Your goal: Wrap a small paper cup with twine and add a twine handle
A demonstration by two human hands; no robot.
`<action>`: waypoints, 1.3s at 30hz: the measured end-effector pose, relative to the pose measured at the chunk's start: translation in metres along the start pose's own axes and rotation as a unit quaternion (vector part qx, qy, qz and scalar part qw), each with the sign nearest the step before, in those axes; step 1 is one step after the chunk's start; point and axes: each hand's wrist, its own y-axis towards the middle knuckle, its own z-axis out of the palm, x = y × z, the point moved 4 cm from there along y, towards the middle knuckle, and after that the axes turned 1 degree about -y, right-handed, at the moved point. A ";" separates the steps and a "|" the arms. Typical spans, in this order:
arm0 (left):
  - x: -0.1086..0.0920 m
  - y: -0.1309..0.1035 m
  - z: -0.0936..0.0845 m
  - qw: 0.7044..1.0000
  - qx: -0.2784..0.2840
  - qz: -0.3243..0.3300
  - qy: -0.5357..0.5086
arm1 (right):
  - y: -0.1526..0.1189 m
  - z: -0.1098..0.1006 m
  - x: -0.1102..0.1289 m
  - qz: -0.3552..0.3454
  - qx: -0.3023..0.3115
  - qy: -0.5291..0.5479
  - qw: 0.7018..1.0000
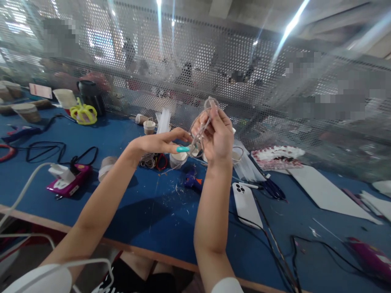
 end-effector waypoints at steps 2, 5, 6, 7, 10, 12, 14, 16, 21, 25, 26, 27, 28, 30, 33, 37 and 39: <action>-0.002 0.006 0.013 0.997 0.063 0.020 -0.046 | -0.002 0.006 0.004 -0.022 0.022 0.005 1.000; -0.005 0.007 0.026 0.984 0.158 -0.035 -0.074 | -0.003 0.007 0.003 -0.019 0.034 -0.017 0.999; -0.006 0.005 0.026 0.980 0.173 -0.058 -0.076 | -0.002 0.004 0.002 -0.009 0.026 -0.034 0.999; -0.008 0.002 0.024 0.978 0.178 -0.078 -0.076 | -0.001 -0.001 0.000 0.001 0.010 -0.050 0.999; -0.011 -0.011 0.009 0.983 0.130 -0.121 -0.055 | 0.005 -0.026 -0.004 0.011 -0.061 -0.072 0.995; -0.009 -0.020 -0.005 0.986 0.073 -0.147 -0.009 | 0.010 -0.046 -0.006 0.010 -0.108 -0.078 0.991; -0.003 -0.028 -0.017 0.982 0.038 -0.175 0.058 | 0.014 -0.067 -0.008 0.010 -0.143 -0.103 0.984; 0.006 -0.034 -0.027 0.968 0.026 -0.215 0.127 | 0.016 -0.080 -0.008 0.005 -0.153 -0.161 0.975; 0.016 -0.038 -0.035 0.953 0.022 -0.266 0.144 | 0.010 -0.076 0.001 0.038 -0.146 -0.276 0.949; -0.006 -0.040 -0.025 0.976 0.029 -0.211 0.037 | -0.004 -0.037 0.010 0.103 0.034 -0.387 0.916; -0.013 -0.041 -0.023 0.978 0.028 -0.205 0.023 | -0.009 -0.028 0.009 0.137 0.108 -0.420 0.891; -0.018 -0.043 -0.020 0.978 0.031 -0.203 0.021 | -0.015 -0.020 0.007 0.178 0.179 -0.441 0.862; -0.022 -0.044 -0.019 0.978 0.030 -0.202 0.031 | -0.021 -0.014 0.006 0.216 0.235 -0.458 0.830; -0.026 -0.046 -0.018 0.974 0.023 -0.207 0.087 | -0.030 -0.005 0.007 0.248 0.296 -0.484 0.785; -0.024 -0.045 -0.021 0.954 -0.006 -0.209 0.213 | -0.032 0.007 0.018 0.174 0.267 -0.531 0.785; -0.023 -0.037 -0.026 0.930 -0.062 -0.165 0.322 | -0.029 0.019 0.032 0.035 0.175 -0.580 0.795; -0.023 -0.033 -0.027 0.926 -0.104 -0.160 0.327 | -0.028 0.021 0.029 0.014 0.170 -0.591 0.789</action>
